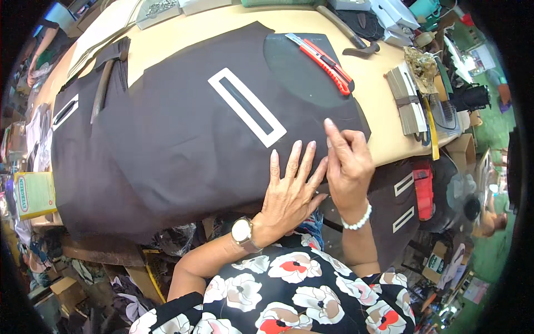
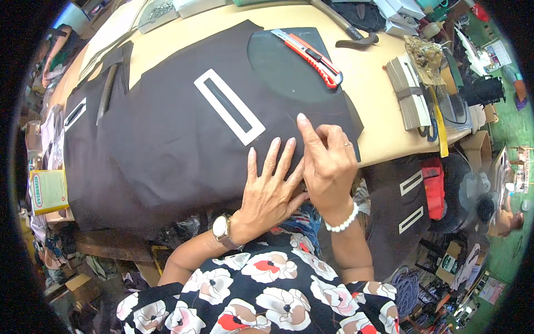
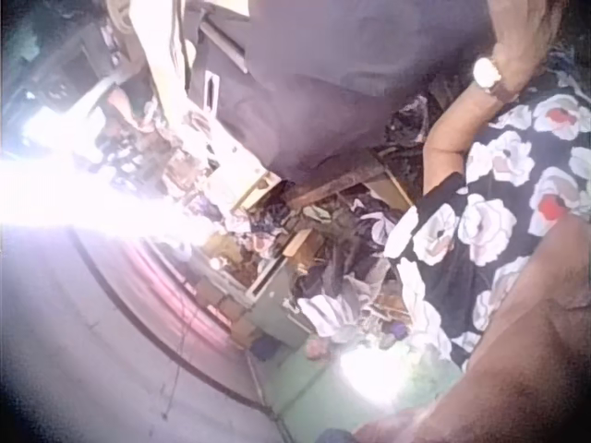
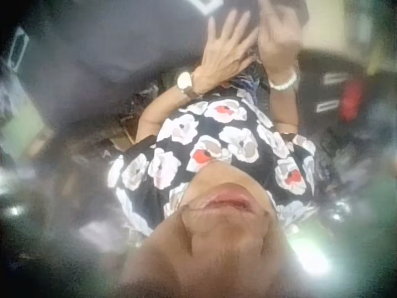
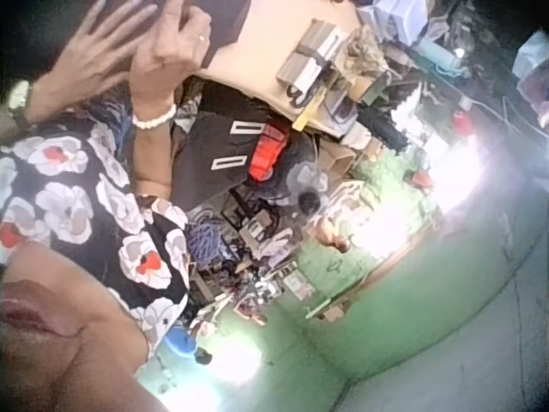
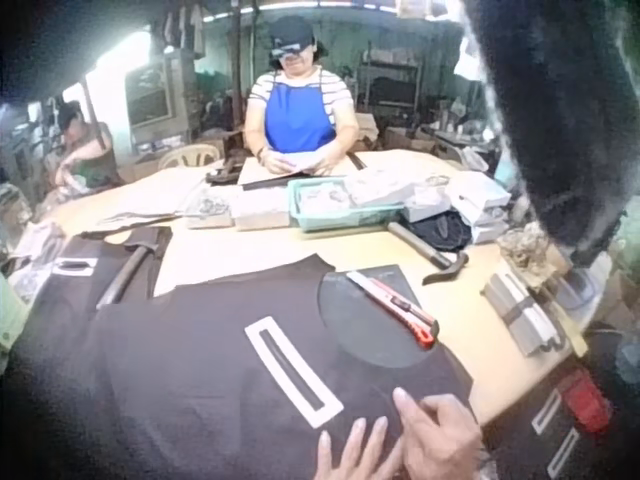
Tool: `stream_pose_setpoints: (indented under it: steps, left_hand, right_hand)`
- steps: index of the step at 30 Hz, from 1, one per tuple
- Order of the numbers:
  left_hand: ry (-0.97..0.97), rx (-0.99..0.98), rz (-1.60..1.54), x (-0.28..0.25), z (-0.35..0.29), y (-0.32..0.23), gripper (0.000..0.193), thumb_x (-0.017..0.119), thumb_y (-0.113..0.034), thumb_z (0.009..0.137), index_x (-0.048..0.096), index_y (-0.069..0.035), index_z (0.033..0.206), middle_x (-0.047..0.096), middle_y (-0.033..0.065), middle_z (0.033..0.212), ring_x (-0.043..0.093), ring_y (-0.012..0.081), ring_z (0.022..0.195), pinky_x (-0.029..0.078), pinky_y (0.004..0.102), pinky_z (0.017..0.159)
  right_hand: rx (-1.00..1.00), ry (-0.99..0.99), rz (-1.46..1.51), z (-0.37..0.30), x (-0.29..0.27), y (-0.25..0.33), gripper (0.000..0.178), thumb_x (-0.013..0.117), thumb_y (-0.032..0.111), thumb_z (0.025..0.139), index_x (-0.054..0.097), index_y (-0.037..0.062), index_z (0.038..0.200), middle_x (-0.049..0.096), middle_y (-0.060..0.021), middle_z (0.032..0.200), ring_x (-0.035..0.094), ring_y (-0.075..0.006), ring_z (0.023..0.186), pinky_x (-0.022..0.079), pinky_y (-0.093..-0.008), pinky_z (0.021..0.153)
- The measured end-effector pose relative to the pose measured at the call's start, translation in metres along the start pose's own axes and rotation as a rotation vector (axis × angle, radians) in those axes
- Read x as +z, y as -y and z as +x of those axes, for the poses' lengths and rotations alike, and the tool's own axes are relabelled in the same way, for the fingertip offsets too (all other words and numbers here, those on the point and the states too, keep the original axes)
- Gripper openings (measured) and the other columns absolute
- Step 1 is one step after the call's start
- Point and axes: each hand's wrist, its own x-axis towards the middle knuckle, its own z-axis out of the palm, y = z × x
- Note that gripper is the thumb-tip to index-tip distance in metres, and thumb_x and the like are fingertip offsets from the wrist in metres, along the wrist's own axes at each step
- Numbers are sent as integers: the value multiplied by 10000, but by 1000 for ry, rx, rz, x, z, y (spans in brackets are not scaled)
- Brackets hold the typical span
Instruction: The person constructs a pocket detail on a leather panel by cutting a slit using a utility knife, peeling back adhesive backing, and folding the leather edges inward by hand before securing them with a hammer.
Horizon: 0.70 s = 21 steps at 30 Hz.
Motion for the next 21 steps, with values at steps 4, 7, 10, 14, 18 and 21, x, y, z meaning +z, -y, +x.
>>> stream_pose_setpoints:
  steps: [4, 7, 10, 14, 18, 21]
  left_hand:
    - [-58, 10, -291, -19, 0, 3, 683, 658, -337, 802, 411, -19, 1354, 370, 220, 1407, 305, 389, 1333, 219, 546, 1070]
    - [-239, -99, -702, -31, -1, 14, 683, 699, -163, 785, 376, 29, 1355, 413, 240, 1373, 393, 396, 1282, 303, 457, 1061]
    - [-245, -279, -1158, -35, 8, 22, 735, 713, -168, 806, 311, 28, 1388, 458, 230, 1325, 504, 298, 1189, 428, 393, 963]
    - [-230, -372, -1595, -39, 12, 28, 642, 684, -4, 811, 347, -20, 1357, 608, 75, 1018, 609, 124, 933, 500, 264, 840]
    - [-254, -365, -1656, -41, 10, 34, 612, 672, 9, 818, 363, -23, 1345, 628, 51, 960, 611, 106, 905, 503, 237, 807]
    - [-212, -416, -1669, -50, 10, 34, 581, 666, 14, 821, 387, -21, 1330, 636, 53, 976, 603, 97, 922, 498, 223, 801]
  right_hand:
    - [69, 57, -109, -6, 10, -26, 476, 589, 11, 780, 556, 34, 1254, 532, -178, 1048, 518, -339, 999, 400, -421, 889]
    - [76, 108, 301, -4, -1, -8, 624, 580, 224, 851, 353, 27, 1398, 378, -206, 1365, 420, -351, 1237, 316, -446, 1039]
    - [243, 176, 1728, 3, -12, 35, 753, 367, 547, 933, 122, 95, 1483, 189, -237, 1490, 309, -390, 1332, 269, -485, 1089]
    - [363, 129, 2058, 8, 4, 50, 812, 240, 660, 909, 45, 128, 1491, 119, -248, 1505, 299, -420, 1328, 265, -522, 1073]
    - [446, 170, 2241, 7, 11, 58, 838, 180, 713, 878, 39, 163, 1494, 128, -202, 1518, 292, -402, 1333, 263, -512, 1069]
    - [476, 199, 2344, 7, 13, 56, 813, 189, 699, 887, 56, 175, 1495, 126, -192, 1523, 277, -411, 1338, 251, -536, 1071]
